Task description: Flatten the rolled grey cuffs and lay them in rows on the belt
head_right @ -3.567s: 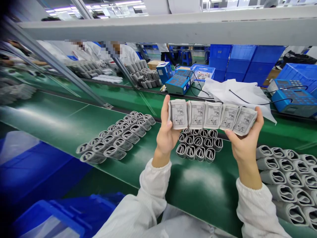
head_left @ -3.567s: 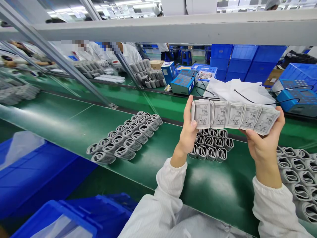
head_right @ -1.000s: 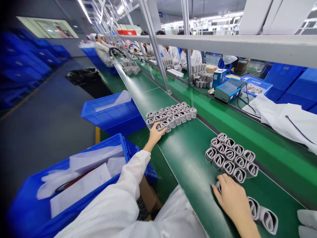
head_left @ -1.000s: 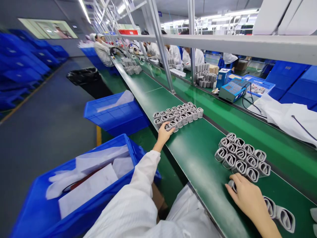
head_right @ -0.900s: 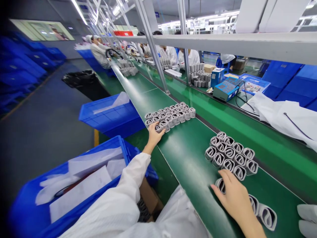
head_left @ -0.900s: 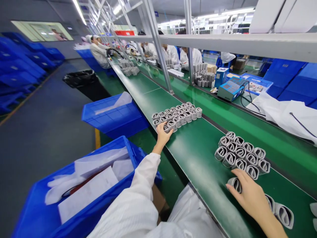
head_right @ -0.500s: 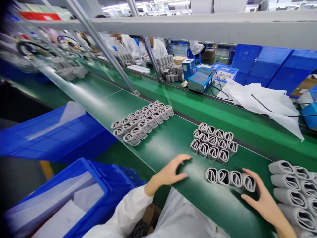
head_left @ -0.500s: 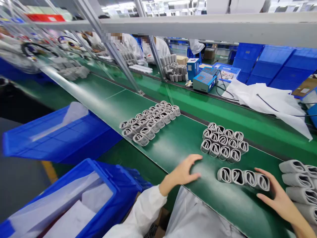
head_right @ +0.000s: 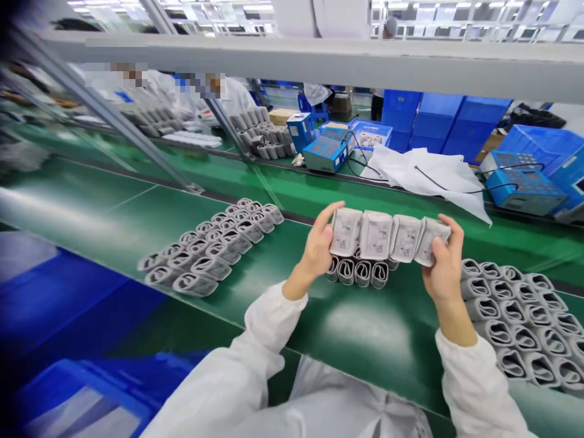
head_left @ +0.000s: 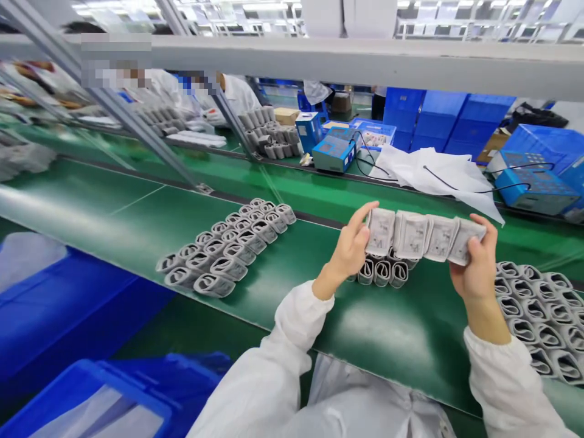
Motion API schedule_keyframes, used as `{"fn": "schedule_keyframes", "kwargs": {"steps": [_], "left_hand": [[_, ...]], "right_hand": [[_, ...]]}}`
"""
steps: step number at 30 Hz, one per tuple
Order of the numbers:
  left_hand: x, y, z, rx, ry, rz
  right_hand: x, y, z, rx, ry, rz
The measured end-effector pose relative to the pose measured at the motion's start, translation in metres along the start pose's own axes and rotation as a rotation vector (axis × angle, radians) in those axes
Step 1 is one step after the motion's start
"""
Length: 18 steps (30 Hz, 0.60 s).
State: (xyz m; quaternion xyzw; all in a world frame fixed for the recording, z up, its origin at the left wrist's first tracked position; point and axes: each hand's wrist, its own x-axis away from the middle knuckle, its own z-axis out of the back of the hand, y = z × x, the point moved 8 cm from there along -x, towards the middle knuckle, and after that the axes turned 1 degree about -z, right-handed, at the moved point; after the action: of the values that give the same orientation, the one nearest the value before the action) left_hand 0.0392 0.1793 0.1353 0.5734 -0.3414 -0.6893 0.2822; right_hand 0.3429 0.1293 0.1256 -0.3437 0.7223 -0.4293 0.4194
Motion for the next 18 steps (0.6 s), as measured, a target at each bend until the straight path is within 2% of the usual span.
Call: {"fn": "schedule_keyframes", "kwargs": {"steps": [2, 4, 8, 11, 18], "left_hand": [[-0.026, 0.021, 0.000, -0.021, 0.056, -0.081], [-0.037, 0.029, -0.005, -0.005, 0.042, -0.109], [-0.035, 0.021, -0.017, 0.040, -0.013, -0.078], [-0.029, 0.019, -0.023, 0.037, 0.002, -0.077], [-0.028, 0.015, -0.029, 0.031, 0.026, -0.074]], "right_hand": [[-0.008, -0.020, -0.014, -0.080, 0.059, 0.056], [-0.009, -0.030, -0.016, -0.091, 0.090, 0.090], [-0.005, -0.027, -0.002, 0.017, 0.081, 0.067], [-0.004, -0.024, 0.004, 0.040, 0.086, 0.055], [-0.004, -0.031, 0.000, 0.042, 0.089, 0.095]]}}
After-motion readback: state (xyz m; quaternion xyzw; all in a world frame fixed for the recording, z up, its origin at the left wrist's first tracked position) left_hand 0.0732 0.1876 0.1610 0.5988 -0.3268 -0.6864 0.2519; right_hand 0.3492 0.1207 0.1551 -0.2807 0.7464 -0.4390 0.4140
